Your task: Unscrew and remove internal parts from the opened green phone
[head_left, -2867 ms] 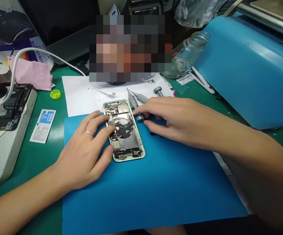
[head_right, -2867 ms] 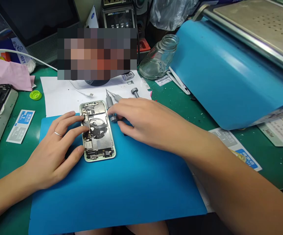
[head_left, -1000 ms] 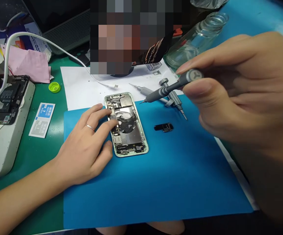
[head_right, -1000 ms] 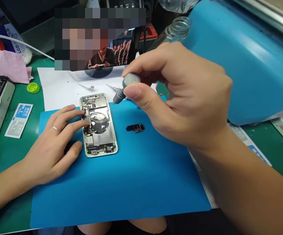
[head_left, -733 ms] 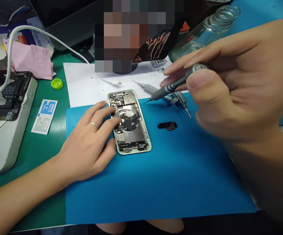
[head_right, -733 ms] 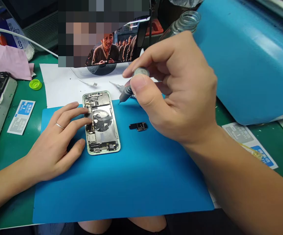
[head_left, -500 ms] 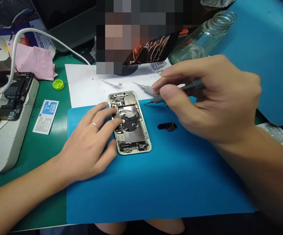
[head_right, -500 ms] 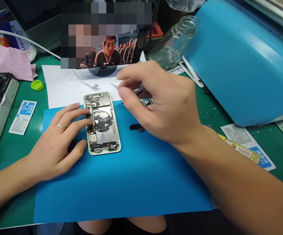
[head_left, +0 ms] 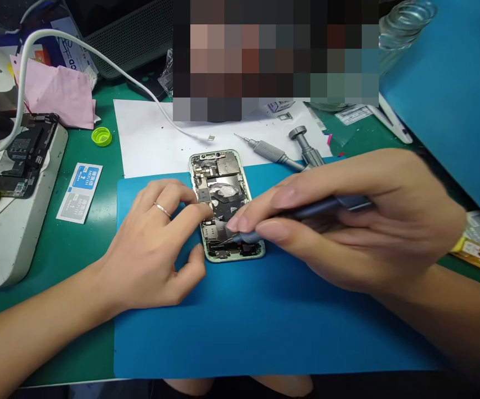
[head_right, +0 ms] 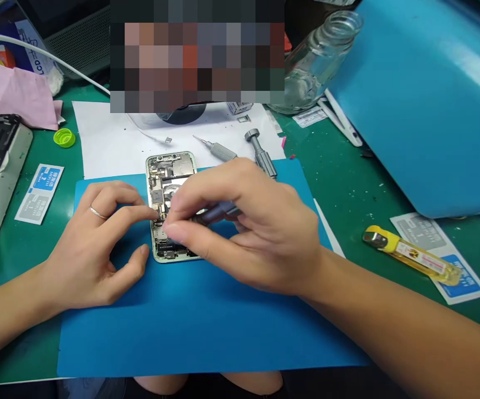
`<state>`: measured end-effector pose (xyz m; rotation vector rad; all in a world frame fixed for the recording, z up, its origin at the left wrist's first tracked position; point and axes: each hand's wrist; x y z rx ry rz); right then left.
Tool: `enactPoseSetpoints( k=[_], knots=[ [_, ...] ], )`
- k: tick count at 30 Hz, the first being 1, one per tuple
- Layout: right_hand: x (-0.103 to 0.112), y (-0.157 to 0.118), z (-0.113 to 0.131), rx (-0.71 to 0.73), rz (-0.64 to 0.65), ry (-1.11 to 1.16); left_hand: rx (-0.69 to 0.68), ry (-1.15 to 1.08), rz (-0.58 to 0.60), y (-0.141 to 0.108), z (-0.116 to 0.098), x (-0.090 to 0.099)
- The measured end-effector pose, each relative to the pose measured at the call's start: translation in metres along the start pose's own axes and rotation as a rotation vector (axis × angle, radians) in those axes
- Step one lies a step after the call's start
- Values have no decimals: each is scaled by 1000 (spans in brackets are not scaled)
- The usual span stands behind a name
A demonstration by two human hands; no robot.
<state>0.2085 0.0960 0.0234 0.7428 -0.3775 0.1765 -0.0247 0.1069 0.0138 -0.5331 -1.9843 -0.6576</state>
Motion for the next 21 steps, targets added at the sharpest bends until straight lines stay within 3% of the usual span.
enactPoseSetpoints(
  k=[3,9,14,21],
  knots=[
    [-3,-2,-3,-70,32,64,-1,4,9,0,-1,1],
    [0,-1,-6,123,92,4,1,17,17,2,-1,0],
    [-2,-6,-5,26,38,-19,-13,30,9,2,-2,-1],
    [0,-2,-6,51,148,32,-31,44,11,2,-2,0]
  ],
)
Point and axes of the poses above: each hand's wrist, its own y-axis towards the middle knuckle, its own x-axis out of the back of the hand, z = x × y, and after that the axes turned 10 degrees about x, right-handed
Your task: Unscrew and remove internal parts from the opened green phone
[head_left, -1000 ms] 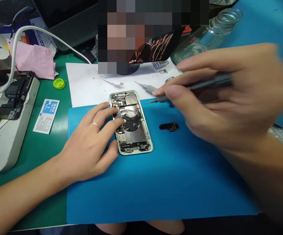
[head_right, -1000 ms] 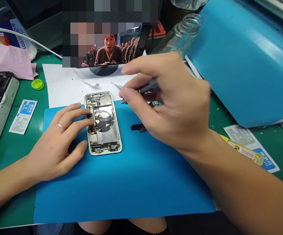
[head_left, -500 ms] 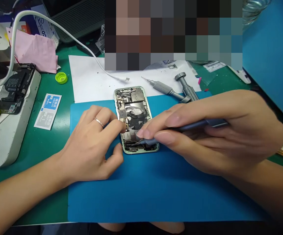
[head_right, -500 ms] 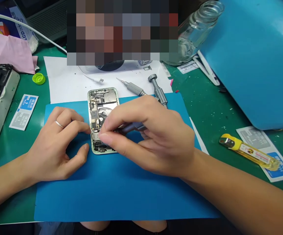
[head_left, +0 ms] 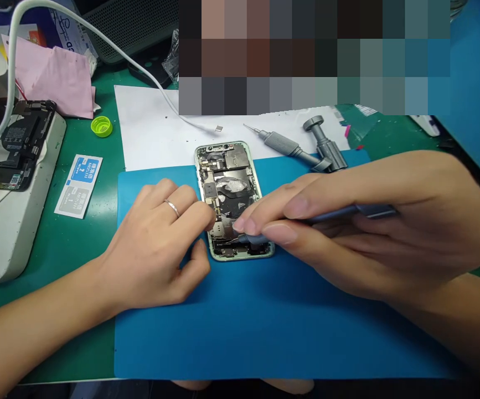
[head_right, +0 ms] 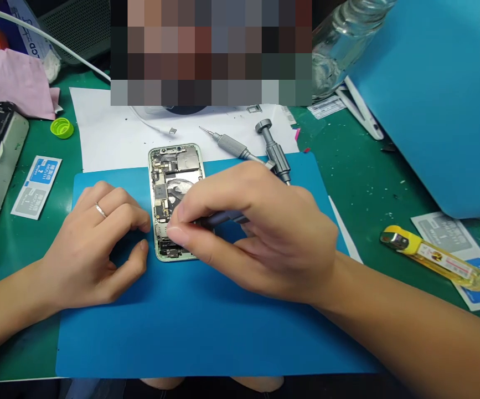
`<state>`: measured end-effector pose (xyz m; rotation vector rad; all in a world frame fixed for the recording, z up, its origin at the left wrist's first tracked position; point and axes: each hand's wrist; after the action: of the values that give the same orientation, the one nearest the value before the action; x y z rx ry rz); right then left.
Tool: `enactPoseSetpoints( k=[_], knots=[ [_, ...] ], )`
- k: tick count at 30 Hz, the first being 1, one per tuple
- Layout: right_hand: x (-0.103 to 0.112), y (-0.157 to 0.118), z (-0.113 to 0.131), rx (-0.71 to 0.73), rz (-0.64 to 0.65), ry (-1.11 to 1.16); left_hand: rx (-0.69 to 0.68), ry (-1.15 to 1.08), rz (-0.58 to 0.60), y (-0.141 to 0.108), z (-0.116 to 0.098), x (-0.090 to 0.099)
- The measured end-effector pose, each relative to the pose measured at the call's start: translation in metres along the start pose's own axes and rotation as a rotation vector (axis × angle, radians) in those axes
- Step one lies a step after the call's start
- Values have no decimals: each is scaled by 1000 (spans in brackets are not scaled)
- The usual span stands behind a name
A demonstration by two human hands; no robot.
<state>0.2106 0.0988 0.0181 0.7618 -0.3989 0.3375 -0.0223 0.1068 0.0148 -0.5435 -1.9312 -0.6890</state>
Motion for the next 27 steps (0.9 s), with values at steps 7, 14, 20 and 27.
enactPoseSetpoints(
  k=[7,14,20,27],
  knots=[
    [2,0,-2,42,40,-36,-1,-4,-4,1,0,0],
    [6,5,-1,31,87,-3,-6,-7,1,2,0,0],
    [6,10,1,45,62,50,-10,-7,1,1,0,-1],
    [2,12,3,31,53,31,-15,-2,7,1,1,-1]
  ],
)
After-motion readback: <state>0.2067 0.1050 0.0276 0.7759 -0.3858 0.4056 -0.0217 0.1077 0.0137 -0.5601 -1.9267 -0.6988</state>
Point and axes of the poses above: each hand's wrist, its own y-axis towards the middle knuckle, its own x-axis out of the back of the hand, z = x × y, and after that the axes turned 10 degrees about x, right-handed
